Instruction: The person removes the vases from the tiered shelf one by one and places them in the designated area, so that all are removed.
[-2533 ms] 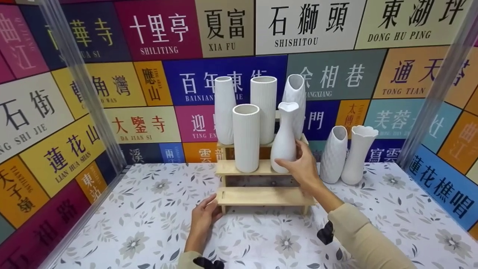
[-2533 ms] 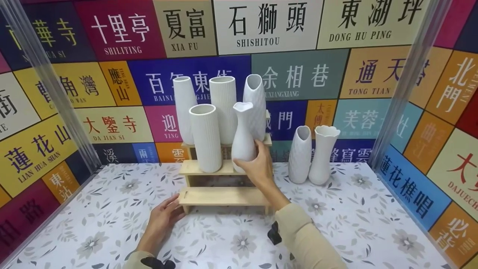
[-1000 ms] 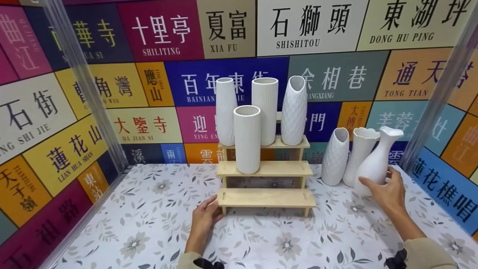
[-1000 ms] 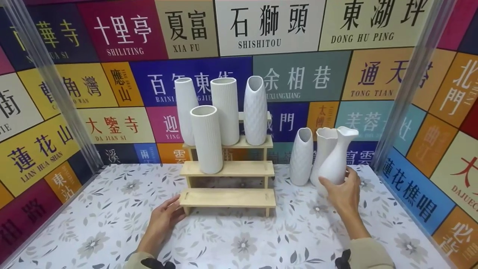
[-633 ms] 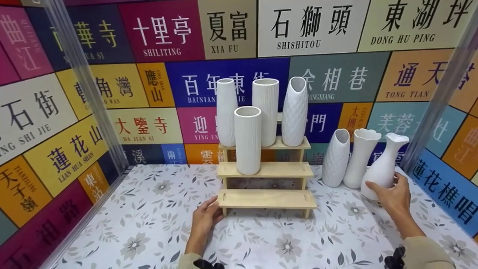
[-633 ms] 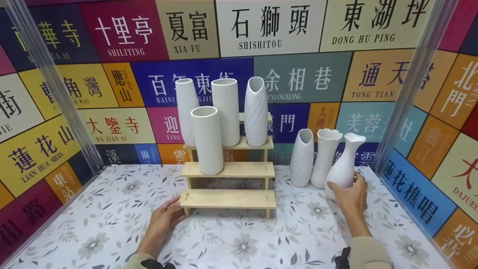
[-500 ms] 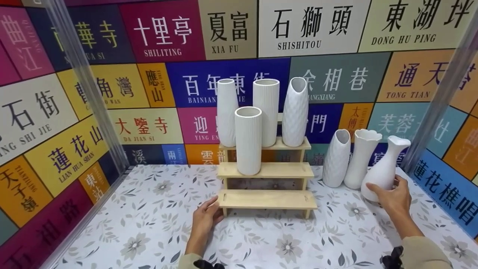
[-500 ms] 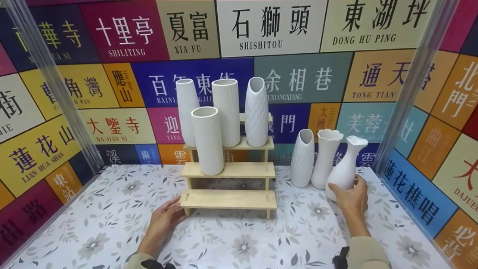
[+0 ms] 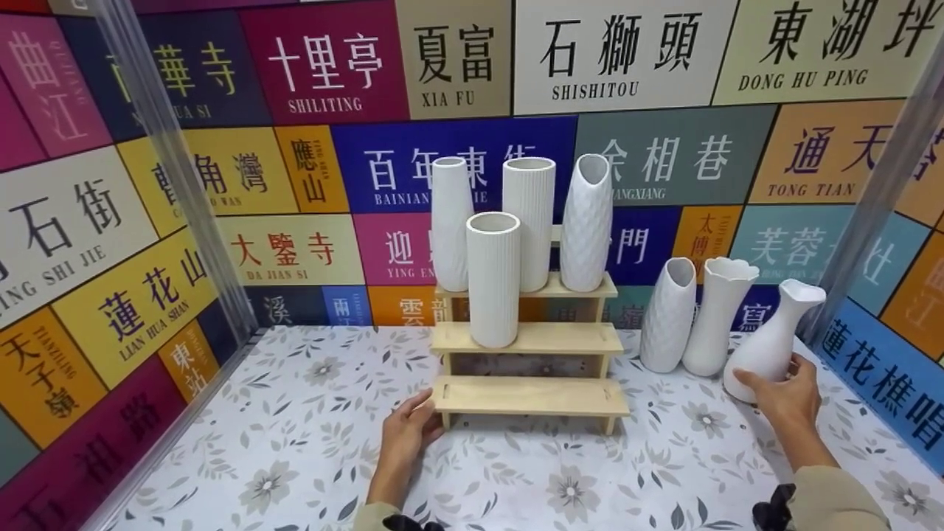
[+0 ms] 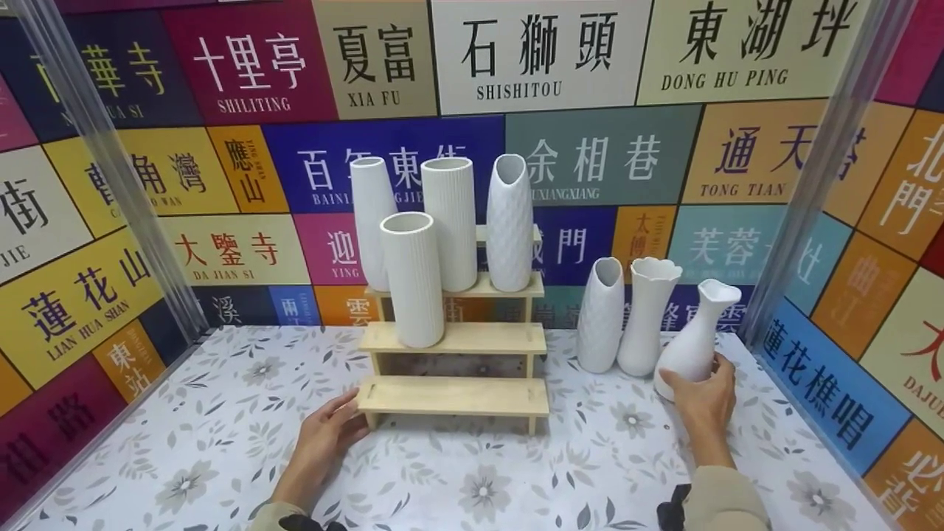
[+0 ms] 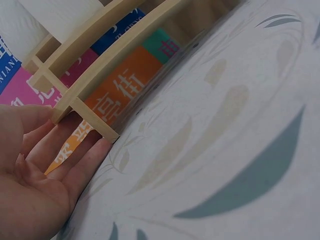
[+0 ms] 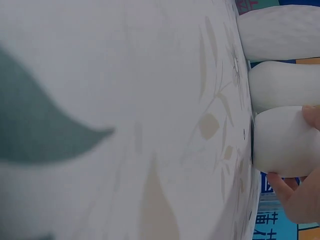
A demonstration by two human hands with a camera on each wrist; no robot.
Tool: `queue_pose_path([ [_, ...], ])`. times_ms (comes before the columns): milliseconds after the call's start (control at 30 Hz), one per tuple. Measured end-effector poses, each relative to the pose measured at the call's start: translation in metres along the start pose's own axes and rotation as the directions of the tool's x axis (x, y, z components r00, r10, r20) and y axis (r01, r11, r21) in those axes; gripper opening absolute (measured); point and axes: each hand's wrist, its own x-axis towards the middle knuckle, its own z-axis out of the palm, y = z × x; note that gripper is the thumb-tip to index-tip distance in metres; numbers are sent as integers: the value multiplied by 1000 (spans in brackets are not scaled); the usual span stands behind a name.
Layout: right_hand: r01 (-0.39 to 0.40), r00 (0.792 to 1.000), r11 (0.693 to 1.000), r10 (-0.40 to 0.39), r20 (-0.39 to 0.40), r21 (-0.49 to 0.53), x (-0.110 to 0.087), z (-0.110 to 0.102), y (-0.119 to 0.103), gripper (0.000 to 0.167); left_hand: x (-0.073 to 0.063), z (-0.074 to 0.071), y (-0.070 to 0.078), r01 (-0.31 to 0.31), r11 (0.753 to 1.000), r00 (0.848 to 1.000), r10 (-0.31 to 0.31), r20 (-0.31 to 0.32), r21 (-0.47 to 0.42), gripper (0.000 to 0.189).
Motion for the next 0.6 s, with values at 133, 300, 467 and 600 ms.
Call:
queue_pose_path([
  [133,16,1000,1000,-17,-9,-20,3,0,1,99,0,0,0,-15,1000,1000,15,14,-2,45],
  [300,56,998,995,-56,2,-84,2,-3,1,98,1,1,-1,-21,999,999,22,32,-26,46],
  [467,39,999,991,-41,-18,-131,-2,-2,-4,97,1,0,0,-34,999,999,34,30,-22,46],
  [600,-12,996,994,3,-88,-107,-4,4,-7,92,-1,-1,0,-29,1000,999,29,27,-8,46],
])
